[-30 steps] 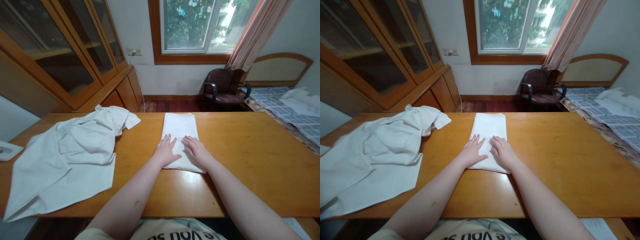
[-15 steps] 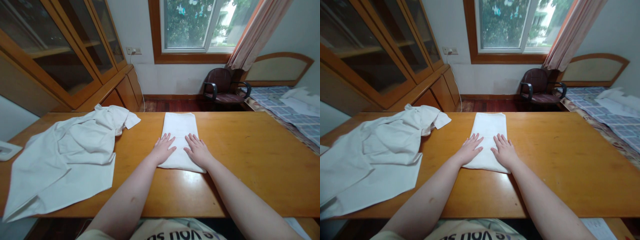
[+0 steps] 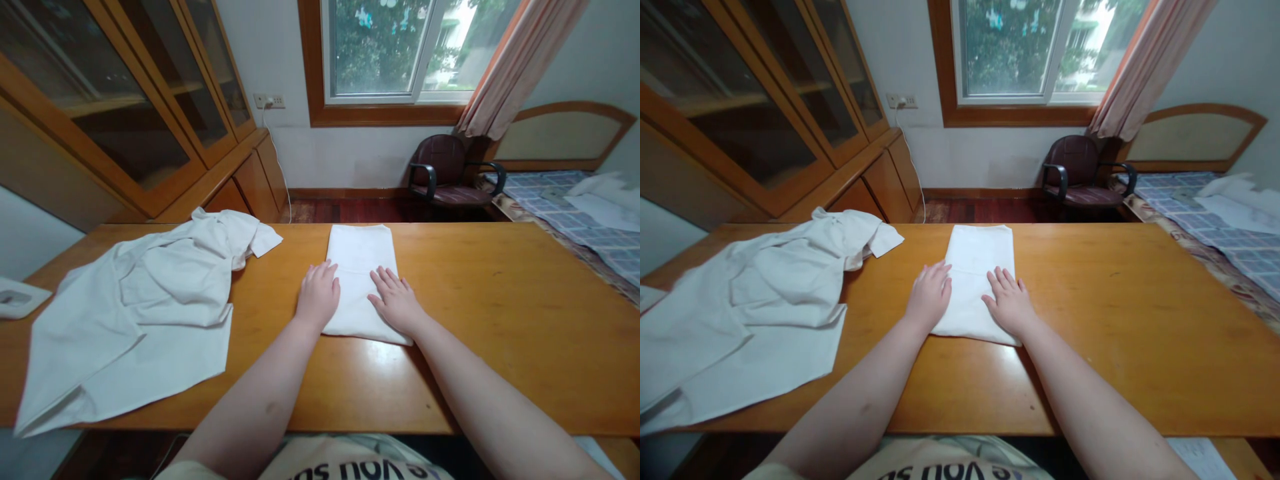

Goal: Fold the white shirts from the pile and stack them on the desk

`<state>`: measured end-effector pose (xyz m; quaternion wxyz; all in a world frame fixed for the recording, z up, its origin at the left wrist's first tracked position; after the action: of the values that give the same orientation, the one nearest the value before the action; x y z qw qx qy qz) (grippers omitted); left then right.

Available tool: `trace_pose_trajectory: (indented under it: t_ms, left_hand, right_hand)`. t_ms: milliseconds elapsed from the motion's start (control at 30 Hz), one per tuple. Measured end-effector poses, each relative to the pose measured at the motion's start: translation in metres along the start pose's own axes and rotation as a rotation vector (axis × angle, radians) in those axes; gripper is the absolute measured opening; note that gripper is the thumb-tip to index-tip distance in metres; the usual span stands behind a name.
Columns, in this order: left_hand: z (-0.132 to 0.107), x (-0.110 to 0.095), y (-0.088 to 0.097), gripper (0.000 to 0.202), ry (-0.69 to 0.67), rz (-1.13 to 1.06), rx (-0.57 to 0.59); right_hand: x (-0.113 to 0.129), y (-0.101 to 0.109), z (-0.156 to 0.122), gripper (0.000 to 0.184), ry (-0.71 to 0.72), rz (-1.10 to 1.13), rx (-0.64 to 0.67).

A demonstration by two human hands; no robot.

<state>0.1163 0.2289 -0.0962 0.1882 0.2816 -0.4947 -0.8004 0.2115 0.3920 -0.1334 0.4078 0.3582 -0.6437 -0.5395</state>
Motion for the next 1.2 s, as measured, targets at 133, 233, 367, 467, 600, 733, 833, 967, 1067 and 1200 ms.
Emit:
trace_pose_trajectory:
  t_ms: [133, 233, 367, 467, 600, 733, 833, 967, 1067, 1200]
  left_hand:
    - [-0.014, -0.042, -0.015, 0.037, -0.250, -0.001, 0.136]
    - [-0.021, -0.053, -0.032, 0.043, -0.283, 0.061, 0.253]
    - [-0.016, -0.043, -0.037, 0.055, -0.209, 0.075, 0.310]
    - [-0.009, -0.032, -0.035, 0.061, -0.177, 0.021, 0.390]
    - [-0.003, -0.013, -0.033, 0.062, -0.194, -0.097, 0.467]
    - [0.000, 0.012, -0.032, 0.050, -0.091, -0.191, 0.468]
    - [0.001, 0.019, -0.033, 0.049, -0.051, -0.196, 0.464]
    - [0.000, 0.016, -0.035, 0.050, -0.051, -0.157, 0.474]
    - [0.000, 0.014, -0.036, 0.050, -0.057, -0.147, 0.477]
    - [0.001, 0.014, -0.035, 0.050, -0.063, -0.151, 0.474]
  right_hand:
    - [0.001, -0.001, 0.000, 0.061, 0.014, -0.011, 0.000]
    - [0.001, 0.000, 0.001, 0.061, 0.017, -0.010, -0.005]
    - [0.001, -0.001, 0.001, 0.063, 0.009, -0.003, -0.009]
    - [0.001, -0.001, 0.001, 0.064, -0.001, 0.000, -0.010]
    - [0.002, -0.003, 0.001, 0.065, -0.007, -0.001, -0.009]
    - [0.001, -0.005, 0.002, 0.064, -0.004, -0.002, -0.011]
    - [0.001, -0.005, 0.002, 0.064, -0.007, 0.004, -0.006]
    - [0.002, 0.000, 0.000, 0.062, -0.022, -0.006, -0.003]
    - [0.011, 0.007, -0.007, 0.062, -0.035, -0.014, -0.060]
    - [0.036, 0.008, -0.019, 0.067, 0.111, 0.027, -0.090]
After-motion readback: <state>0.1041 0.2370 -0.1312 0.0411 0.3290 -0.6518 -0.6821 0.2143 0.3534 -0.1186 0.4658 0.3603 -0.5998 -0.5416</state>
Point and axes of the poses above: each hand's wrist, its own z-axis towards the middle knuckle, its own y-axis out of the back of the hand, x = y × z, the point moved 4 cm from there along z, towards the middle knuckle, and after that the axes turned 7 degrees about -y, right-handed, at the moved point
